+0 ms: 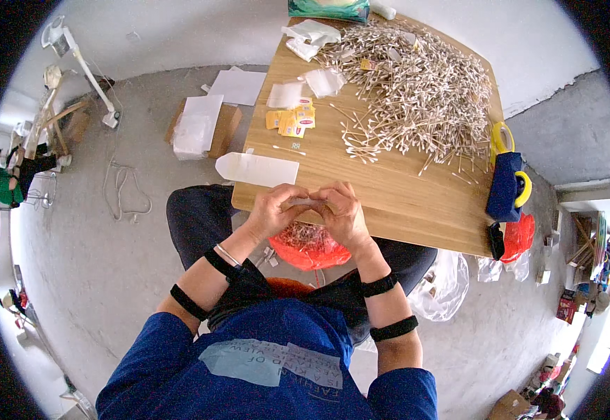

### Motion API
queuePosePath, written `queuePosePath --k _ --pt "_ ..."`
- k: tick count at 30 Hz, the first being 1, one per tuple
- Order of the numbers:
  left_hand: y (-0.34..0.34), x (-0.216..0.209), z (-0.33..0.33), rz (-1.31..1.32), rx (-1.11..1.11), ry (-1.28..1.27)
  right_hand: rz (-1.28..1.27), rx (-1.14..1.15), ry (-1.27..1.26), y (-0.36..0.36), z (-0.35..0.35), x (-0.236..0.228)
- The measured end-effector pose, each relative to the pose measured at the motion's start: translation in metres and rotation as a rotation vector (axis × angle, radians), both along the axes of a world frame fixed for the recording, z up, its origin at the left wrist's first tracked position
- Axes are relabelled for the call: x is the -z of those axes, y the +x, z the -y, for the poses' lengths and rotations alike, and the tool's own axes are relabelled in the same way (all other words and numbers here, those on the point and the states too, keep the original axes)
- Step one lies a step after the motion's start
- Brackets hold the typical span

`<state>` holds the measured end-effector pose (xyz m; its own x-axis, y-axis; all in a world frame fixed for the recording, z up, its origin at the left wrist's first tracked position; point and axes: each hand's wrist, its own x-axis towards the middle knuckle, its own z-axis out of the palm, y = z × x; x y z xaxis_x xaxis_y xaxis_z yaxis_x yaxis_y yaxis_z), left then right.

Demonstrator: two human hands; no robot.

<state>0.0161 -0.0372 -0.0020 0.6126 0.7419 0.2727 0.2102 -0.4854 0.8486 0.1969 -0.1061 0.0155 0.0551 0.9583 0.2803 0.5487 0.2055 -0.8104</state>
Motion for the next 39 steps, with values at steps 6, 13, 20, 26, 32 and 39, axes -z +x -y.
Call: queuePosePath --k 6,13,20,26,32,39 --pt "-0.001 -0.005 0.002 0.034 -0.007 0.011 0.038 0.008 0.056 -0.003 0.000 -0.004" --pt "0.000 -0.004 0.000 0.033 0.012 -0.200 -0.045 0.011 0.043 -0.007 -0.004 -0.002" --pt "0.002 0.005 -0.002 0.232 0.007 -0.472 -0.054 0.014 0.057 -0.006 -0.008 0.002" --pt "0.001 0.004 0.003 0.201 -0.050 -0.436 -0.283 0.140 -0.131 -0.014 -0.004 -0.003" --pt "0.004 -0.008 -0.001 0.156 0.006 -0.141 -0.164 0.064 -0.041 -0.006 0.001 0.010" --pt "0.006 0.001 0.008 0.127 -0.070 -0.070 -0.009 -0.033 0.052 0.001 -0.003 0.010"
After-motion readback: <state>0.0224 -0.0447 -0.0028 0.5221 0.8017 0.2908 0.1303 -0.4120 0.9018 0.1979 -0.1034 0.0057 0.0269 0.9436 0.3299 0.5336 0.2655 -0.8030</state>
